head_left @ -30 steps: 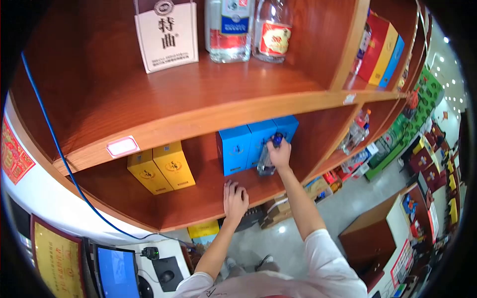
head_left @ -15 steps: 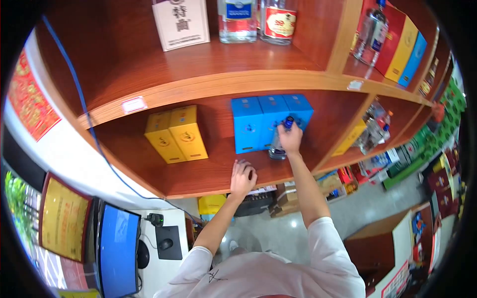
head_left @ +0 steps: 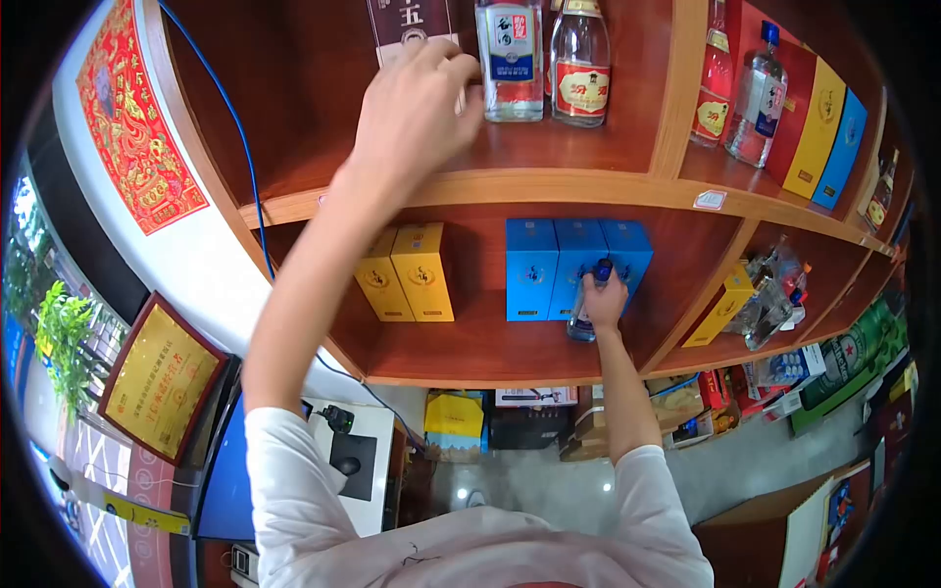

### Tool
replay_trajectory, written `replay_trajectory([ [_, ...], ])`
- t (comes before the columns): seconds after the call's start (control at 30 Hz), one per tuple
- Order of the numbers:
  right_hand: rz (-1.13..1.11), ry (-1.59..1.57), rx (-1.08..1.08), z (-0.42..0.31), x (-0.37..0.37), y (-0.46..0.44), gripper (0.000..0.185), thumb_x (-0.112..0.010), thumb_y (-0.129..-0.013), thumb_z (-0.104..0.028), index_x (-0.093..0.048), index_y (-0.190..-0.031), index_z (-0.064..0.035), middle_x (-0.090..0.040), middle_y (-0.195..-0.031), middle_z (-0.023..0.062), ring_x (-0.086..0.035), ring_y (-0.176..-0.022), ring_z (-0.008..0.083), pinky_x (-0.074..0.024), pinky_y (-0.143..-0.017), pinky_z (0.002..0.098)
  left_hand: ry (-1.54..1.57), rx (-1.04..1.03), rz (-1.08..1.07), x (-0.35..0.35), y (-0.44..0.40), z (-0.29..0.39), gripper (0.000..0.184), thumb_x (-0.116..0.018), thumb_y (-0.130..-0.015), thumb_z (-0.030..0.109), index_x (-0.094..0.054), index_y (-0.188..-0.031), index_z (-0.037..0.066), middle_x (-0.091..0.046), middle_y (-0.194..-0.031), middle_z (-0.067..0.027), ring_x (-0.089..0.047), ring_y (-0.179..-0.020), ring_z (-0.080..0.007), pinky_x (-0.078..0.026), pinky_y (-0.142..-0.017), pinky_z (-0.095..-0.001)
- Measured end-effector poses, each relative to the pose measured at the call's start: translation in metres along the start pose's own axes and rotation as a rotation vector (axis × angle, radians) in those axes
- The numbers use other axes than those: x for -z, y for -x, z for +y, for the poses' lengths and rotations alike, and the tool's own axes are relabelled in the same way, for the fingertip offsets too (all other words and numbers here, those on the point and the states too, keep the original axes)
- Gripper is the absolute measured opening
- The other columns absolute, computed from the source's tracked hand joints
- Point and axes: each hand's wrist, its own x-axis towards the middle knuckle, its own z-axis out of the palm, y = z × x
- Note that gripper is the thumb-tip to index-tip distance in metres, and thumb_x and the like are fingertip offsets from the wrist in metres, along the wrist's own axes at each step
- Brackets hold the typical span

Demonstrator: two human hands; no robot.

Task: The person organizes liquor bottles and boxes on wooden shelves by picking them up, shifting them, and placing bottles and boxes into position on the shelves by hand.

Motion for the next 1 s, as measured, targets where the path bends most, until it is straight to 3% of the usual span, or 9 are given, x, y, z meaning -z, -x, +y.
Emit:
replay_trajectory([
  [0.03,0.008,0.011,0.005,0.002,-0.001,0.001,0.024,-0.071,-0.082,-0.022,-0.069,-0.093,-0.0013,-0.071,-0.081,0.0214,-0.07,-0.077,0.0422,-0.0546,-0.071,0.0495,-0.118,-0.007,-0.062,-0.023,-0.003,-0.023,0.025,-0.077,-0.082,0.018,-0.072,-0.106,0.011,-0.065,-0.126,-0.0131,-0.06,-0.125,-0.0276,-0.052,-0.099,-0.0451],
  [0.13,0.011,0.017,0.01,-0.005,0.002,0.001,0.024,-0.07,-0.082,-0.022,-0.069,-0.094,-0.0011,-0.071,-0.082,0.0216,-0.07,-0.078,0.0429,-0.0546,-0.072,0.0497,-0.435,-0.136,-0.18,-0.056,-0.005,-0.054,0.038,-0.079,-0.079,0.022,-0.069,-0.114,0.014,-0.052,-0.146,-0.0114,-0.046,-0.14,-0.0318,-0.042,-0.112,-0.0534],
  [0.23,0.007,-0.015,0.017,-0.008,0.003,0.001,0.023,-0.07,-0.082,-0.022,-0.069,-0.093,-0.0012,-0.071,-0.082,0.0217,-0.07,-0.079,0.0436,-0.0544,-0.072,0.0497,-0.471,-0.191,-0.228,-0.057,-0.01,-0.047,0.044,-0.08,-0.077,0.025,-0.067,-0.118,0.015,-0.045,-0.153,-0.0096,-0.037,-0.147,-0.0349,-0.031,-0.119,-0.0597],
  [0.27,0.015,-0.014,0.024,-0.008,0.002,0.001,0.023,-0.07,-0.082,-0.021,-0.068,-0.093,-0.0011,-0.071,-0.082,0.0217,-0.07,-0.079,0.0436,-0.0544,-0.072,0.0497,-0.589,-0.277,-0.291,-0.057,-0.013,-0.044,0.042,-0.076,-0.081,0.031,-0.067,-0.119,0.015,-0.049,-0.15,-0.0103,-0.037,-0.148,-0.0322,-0.029,-0.12,-0.0607],
  [0.37,0.006,0.002,0.006,-0.005,0.001,0.003,0.023,-0.07,-0.082,-0.021,-0.068,-0.091,-0.0007,-0.071,-0.082,0.0216,-0.07,-0.079,0.0437,-0.0545,-0.072,0.0496,-0.534,-0.321,-0.462,-0.068,-0.017,-0.046,0.043,-0.072,-0.083,0.036,-0.067,-0.12,0.015,-0.053,-0.147,-0.0102,-0.037,-0.148,-0.0298,-0.029,-0.12,-0.0614],
  [0.63,0.024,0.004,0.011,-0.005,0.004,0.0,0.025,-0.071,-0.082,-0.021,-0.068,-0.092,0.001,-0.071,-0.082,0.0224,-0.07,-0.079,0.0435,-0.055,-0.073,0.0497,-0.688,-0.079,-0.701,-0.043,-0.006,-0.064,0.055,-0.072,-0.082,0.033,-0.064,-0.135,0.017,-0.053,-0.148,-0.0092,-0.033,-0.15,-0.0295,-0.028,-0.119,-0.0653],
  [0.77,0.03,0.031,0.002,-0.004,0.001,0.003,0.025,-0.071,-0.081,-0.02,-0.068,-0.093,0.0015,-0.072,-0.082,0.0224,-0.071,-0.08,0.0427,-0.0554,-0.074,0.0491,-0.769,-0.04,-0.735,-0.032,0.008,-0.1,0.052,-0.079,-0.079,0.043,-0.072,-0.124,0.016,-0.055,-0.141,-0.0066,-0.036,-0.147,-0.0285,-0.036,-0.114,-0.0673],
  [0.93,0.033,-0.003,0.0,-0.007,-0.001,0.003,0.024,-0.071,-0.081,-0.019,-0.068,-0.094,0.0009,-0.073,-0.084,0.0222,-0.071,-0.08,0.0429,-0.0555,-0.074,0.049,-0.802,0.021,-0.848,-0.021,0.018,-0.123,0.054,-0.074,-0.083,0.04,-0.07,-0.129,0.012,-0.048,-0.156,-0.0092,-0.034,-0.15,-0.0267,-0.034,-0.116,-0.067],
  [1.0,0.029,0.006,-0.004,-0.01,0.002,0.004,0.024,-0.071,-0.081,-0.019,-0.068,-0.094,0.0003,-0.073,-0.084,0.0219,-0.071,-0.08,0.0429,-0.0554,-0.074,0.049,-0.788,0.086,-0.845,-0.021,0.011,-0.113,0.052,-0.071,-0.086,0.04,-0.07,-0.13,0.011,-0.054,-0.15,-0.0108,-0.037,-0.148,-0.0279,-0.032,-0.117,-0.0684],
])
